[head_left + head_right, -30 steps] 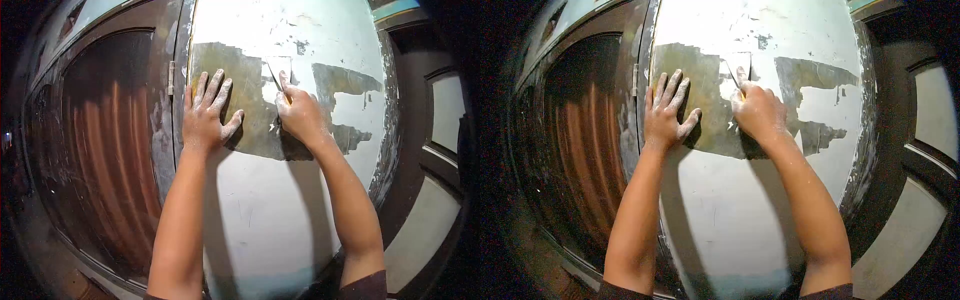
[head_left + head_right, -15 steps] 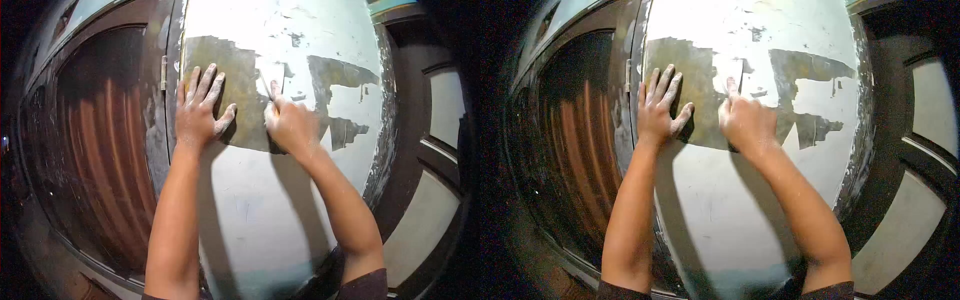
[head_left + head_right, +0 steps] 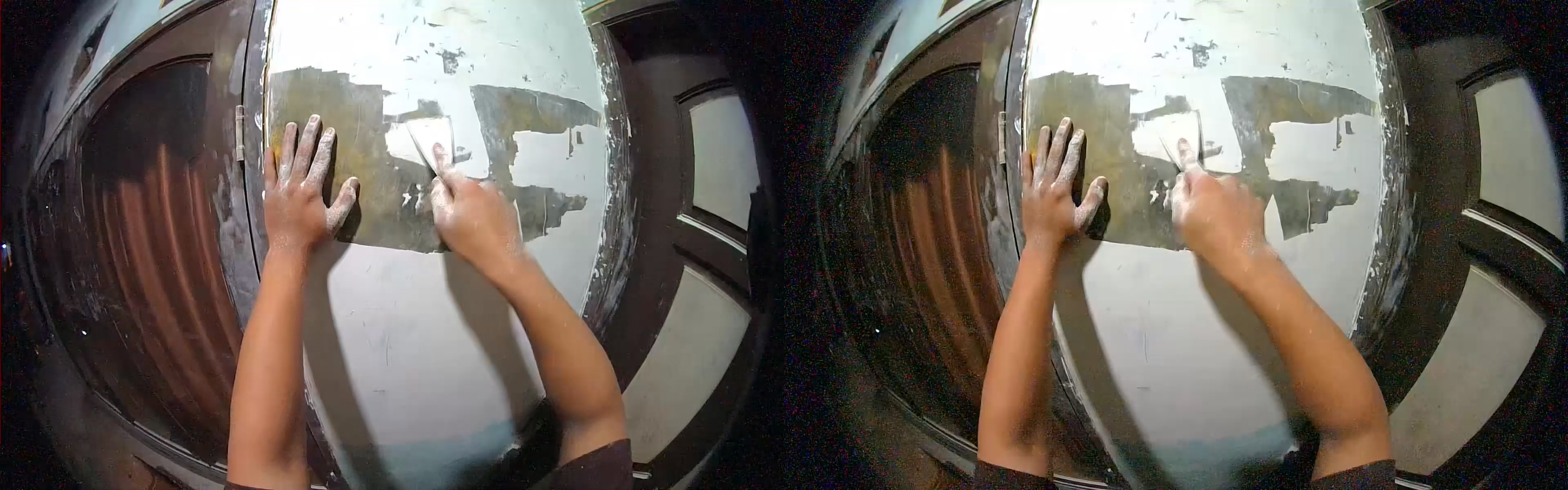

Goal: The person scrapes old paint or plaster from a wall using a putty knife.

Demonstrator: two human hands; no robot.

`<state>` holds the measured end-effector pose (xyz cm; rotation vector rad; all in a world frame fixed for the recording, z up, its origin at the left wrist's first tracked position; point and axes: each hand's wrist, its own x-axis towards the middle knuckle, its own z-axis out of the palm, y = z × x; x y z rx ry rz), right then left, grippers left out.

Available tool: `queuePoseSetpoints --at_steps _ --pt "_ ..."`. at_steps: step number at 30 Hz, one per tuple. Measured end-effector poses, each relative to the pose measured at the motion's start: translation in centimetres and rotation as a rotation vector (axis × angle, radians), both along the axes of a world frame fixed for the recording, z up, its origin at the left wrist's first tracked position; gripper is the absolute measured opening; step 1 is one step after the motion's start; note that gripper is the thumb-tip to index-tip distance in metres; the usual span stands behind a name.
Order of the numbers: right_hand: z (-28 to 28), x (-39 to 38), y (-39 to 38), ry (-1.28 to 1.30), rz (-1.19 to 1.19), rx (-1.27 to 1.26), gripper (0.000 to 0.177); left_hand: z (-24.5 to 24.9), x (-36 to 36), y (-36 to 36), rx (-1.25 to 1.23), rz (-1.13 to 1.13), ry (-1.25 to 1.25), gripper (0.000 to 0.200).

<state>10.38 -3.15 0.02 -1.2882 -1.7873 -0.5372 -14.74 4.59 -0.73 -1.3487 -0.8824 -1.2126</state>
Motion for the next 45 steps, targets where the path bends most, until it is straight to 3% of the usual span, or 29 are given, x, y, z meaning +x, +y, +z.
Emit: queuePoseSetpoints --at_steps 3,8,10,14,19,22,25,31,33,34,36,40,42,45 --pt "2.3 1.3 0.7 0.052 0.008 0.05 0.051 0.0 -0.2 -0.1 -0.011 0.008 0.007 0.073" --pt "-1.9 1.0 1.1 -0.018 -0.059 0.113 0.056 -0.1 -0.3 -0.3 -0.04 0.004 0.0 0.073" --pt "-2.8 1.0 1.0 -0.031 -0.009 0.029 0.058 0.0 -0.1 -0.4 -0.017 -0.018 0.01 0.073" --pt "-0.3 1.2 3.5 -0.048 -0.021 0.147 0.056 -0.1 -0.3 0.1 -0.021 0.005 0.007 0.072" --pt "-3.4 0.6 0.9 -0.089 -0.061 -0.031 0.059 -0.1 0.0 -0.3 -0.024 -0.015 -0.003 0.073" --pt "-2.7 0.3 2.2 -0.053 -0.038 0.152 0.06 -0.1 0.1 -0.3 -0.025 -0.008 -0.01 0.073" --pt "-1.8 -0.4 2.7 -0.034 -0.027 0.178 0.061 0.0 -0.1 0.0 -0.009 0.0 -0.006 0.072" --pt "-4.3 -0.6 0.3 -0.116 -0.125 -0.037 0.061 -0.2 0.2 -0.5 -0.041 0.012 -0.012 0.072" --pt "-2.3 0.1 1.9 -0.06 -0.08 0.154 0.061 -0.2 0.1 -0.4 -0.04 0.021 0.0 0.072" --pt "-1.2 0.5 2.0 -0.042 -0.04 0.078 0.061 -0.2 0.1 -0.2 -0.032 0.026 -0.006 0.072" --pt "-2.8 1.1 2.4 -0.033 -0.101 0.184 0.057 -0.4 0.5 -0.1 -0.055 0.066 -0.036 0.075" --pt "-5.2 2.7 0.5 -0.029 -0.203 -0.005 0.053 0.1 3.3 0.8 0.033 0.058 -0.047 0.085" --pt "-4.0 4.0 1.7 -0.058 -0.195 0.123 0.053 0.6 5.5 0.7 0.007 0.014 0.011 0.093" --pt "-0.3 4.5 1.1 -0.075 -0.19 0.055 0.056 0.9 6.2 -0.2 -0.032 0.025 0.02 0.093"
